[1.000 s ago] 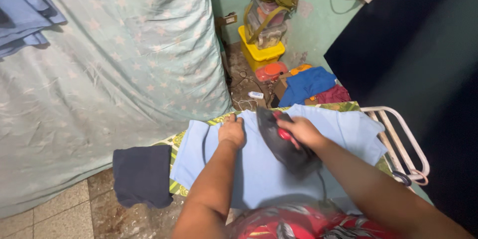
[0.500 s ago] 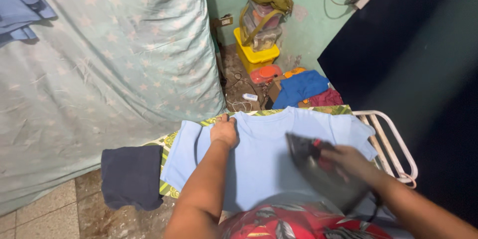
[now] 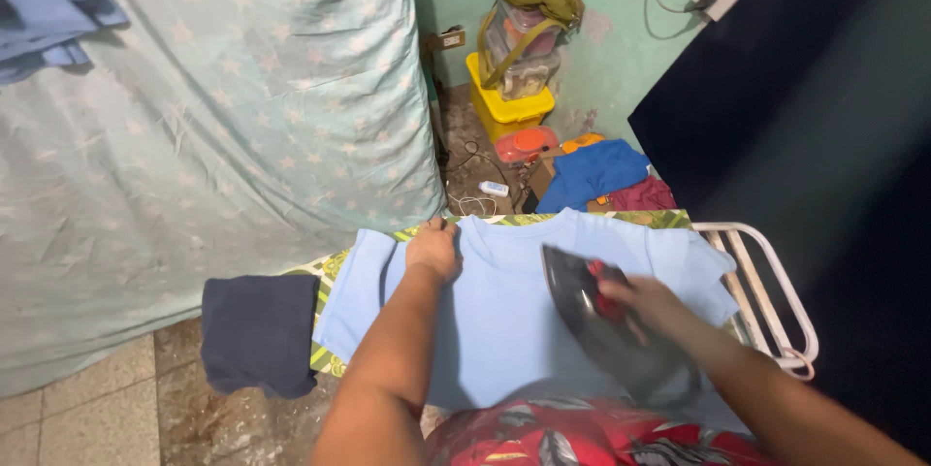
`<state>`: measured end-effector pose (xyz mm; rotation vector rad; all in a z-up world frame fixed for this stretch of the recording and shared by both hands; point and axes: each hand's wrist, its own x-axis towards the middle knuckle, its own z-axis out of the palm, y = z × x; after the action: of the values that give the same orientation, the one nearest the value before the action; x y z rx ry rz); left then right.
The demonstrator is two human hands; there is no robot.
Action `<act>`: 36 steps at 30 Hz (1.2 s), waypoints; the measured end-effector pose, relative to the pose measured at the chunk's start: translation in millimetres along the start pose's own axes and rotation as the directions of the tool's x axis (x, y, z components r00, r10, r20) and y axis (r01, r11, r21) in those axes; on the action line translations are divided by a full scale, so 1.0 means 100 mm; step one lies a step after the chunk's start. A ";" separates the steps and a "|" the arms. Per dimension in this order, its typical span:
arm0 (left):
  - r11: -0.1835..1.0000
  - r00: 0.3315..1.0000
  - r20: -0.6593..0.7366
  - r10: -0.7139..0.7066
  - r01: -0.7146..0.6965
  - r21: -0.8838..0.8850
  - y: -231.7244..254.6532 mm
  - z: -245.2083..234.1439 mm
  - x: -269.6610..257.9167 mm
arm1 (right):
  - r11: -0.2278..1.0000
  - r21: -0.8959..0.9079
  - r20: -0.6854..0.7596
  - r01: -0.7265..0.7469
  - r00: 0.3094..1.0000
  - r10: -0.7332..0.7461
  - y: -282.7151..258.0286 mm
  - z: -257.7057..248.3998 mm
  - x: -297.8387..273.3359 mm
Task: The person irons a light blue t-shirt on an ironing board. They repeatedly smooth the fabric, reposition the shirt, and use a steam iron to press the front, back, and sleeves. The shirt is flipped and adjusted multiple times during the process.
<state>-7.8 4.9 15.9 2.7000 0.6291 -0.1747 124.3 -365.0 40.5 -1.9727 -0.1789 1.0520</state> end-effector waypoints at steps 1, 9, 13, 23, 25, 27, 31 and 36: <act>0.999 0.999 0.035 -0.017 0.015 0.034 -0.02 -0.10 0.00 | 0.997 -0.079 -0.027 0.009 1.000 -0.011 0.11 -0.03 -0.15; 0.985 0.979 0.114 -0.170 0.165 0.055 -0.53 -0.40 0.05 | 0.866 -0.198 0.230 0.459 0.881 -0.414 -0.20 0.71 0.22; 0.976 0.973 0.174 -0.154 0.177 -0.128 -1.10 -0.04 0.26 | 0.967 -0.209 -0.009 0.144 0.989 -0.149 -1.10 1.36 0.44; 0.941 0.979 -0.137 -0.151 0.100 -0.323 -1.23 0.04 -0.02 | 0.978 -0.169 0.074 0.121 0.991 -0.110 -1.41 1.47 0.35; 0.963 0.988 -0.037 -0.150 0.137 -0.234 -1.15 -0.05 -0.02 | 0.995 -0.048 -0.075 0.086 0.993 -0.089 -1.47 1.59 0.44; 0.969 0.987 0.037 -0.157 0.162 -0.186 -1.19 -0.12 0.00 | 0.981 -0.140 0.064 0.132 0.990 -0.124 -1.51 1.52 0.43; 0.966 0.985 0.011 -0.170 0.169 -0.194 -1.40 -0.14 -0.07 | 0.983 -0.152 0.079 0.099 0.993 -0.087 -1.52 1.51 0.36; 0.979 0.983 -0.094 -0.158 0.143 -0.148 -1.45 -0.24 -0.12 | 0.972 -0.201 0.130 0.123 0.987 -0.098 -1.51 1.54 0.34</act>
<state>-82.7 130.3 -5.6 2.5391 0.8462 -0.0245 71.1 -159.7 91.8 -2.0593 -0.4768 1.1156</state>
